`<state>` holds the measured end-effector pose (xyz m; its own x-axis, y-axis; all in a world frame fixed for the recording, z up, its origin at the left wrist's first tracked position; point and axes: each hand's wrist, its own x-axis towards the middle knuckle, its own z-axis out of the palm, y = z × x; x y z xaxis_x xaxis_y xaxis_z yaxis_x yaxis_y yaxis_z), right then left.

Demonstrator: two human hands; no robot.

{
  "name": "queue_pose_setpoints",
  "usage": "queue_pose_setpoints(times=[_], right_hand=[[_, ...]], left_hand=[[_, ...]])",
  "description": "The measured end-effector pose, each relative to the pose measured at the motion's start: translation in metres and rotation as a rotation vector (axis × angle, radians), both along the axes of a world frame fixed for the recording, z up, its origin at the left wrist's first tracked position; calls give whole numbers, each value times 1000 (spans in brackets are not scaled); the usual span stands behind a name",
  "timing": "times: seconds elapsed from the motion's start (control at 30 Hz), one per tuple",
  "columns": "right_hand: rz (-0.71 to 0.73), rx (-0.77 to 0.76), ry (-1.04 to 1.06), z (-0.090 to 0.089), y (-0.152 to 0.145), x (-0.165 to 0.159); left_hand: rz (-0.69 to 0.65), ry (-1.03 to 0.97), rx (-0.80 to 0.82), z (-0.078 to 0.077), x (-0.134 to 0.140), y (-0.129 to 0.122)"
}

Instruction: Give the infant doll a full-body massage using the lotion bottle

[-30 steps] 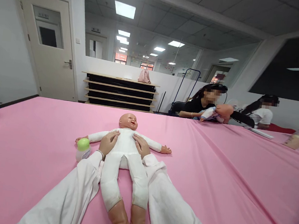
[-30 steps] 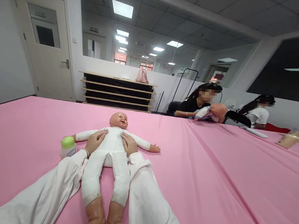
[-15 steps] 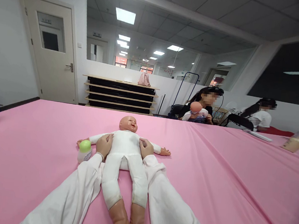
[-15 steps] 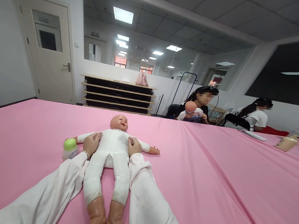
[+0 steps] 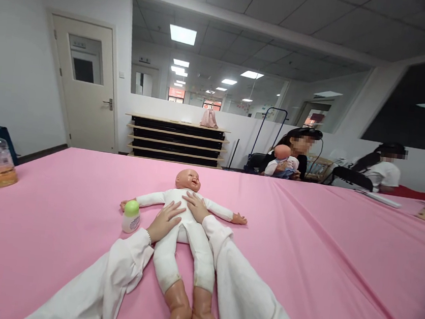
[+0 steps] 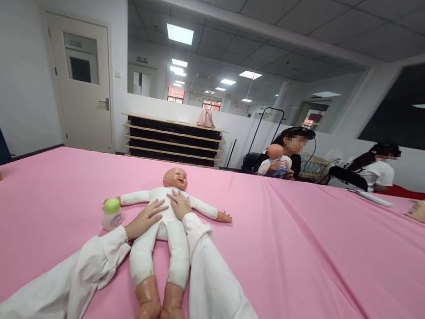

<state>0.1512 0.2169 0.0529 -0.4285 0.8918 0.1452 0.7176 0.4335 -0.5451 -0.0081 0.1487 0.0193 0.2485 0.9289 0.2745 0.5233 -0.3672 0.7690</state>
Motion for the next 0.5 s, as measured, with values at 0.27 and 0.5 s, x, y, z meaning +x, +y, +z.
queue_pose_setpoints(times=[0.27, 0.5], right_hand=[[201, -32, -116, -4, -106, 48], [465, 11, -41, 2, -219, 80]], left_hand=[[-26, 151, -55, -3, -21, -89], [-414, 216, 138, 4, -40, -175]])
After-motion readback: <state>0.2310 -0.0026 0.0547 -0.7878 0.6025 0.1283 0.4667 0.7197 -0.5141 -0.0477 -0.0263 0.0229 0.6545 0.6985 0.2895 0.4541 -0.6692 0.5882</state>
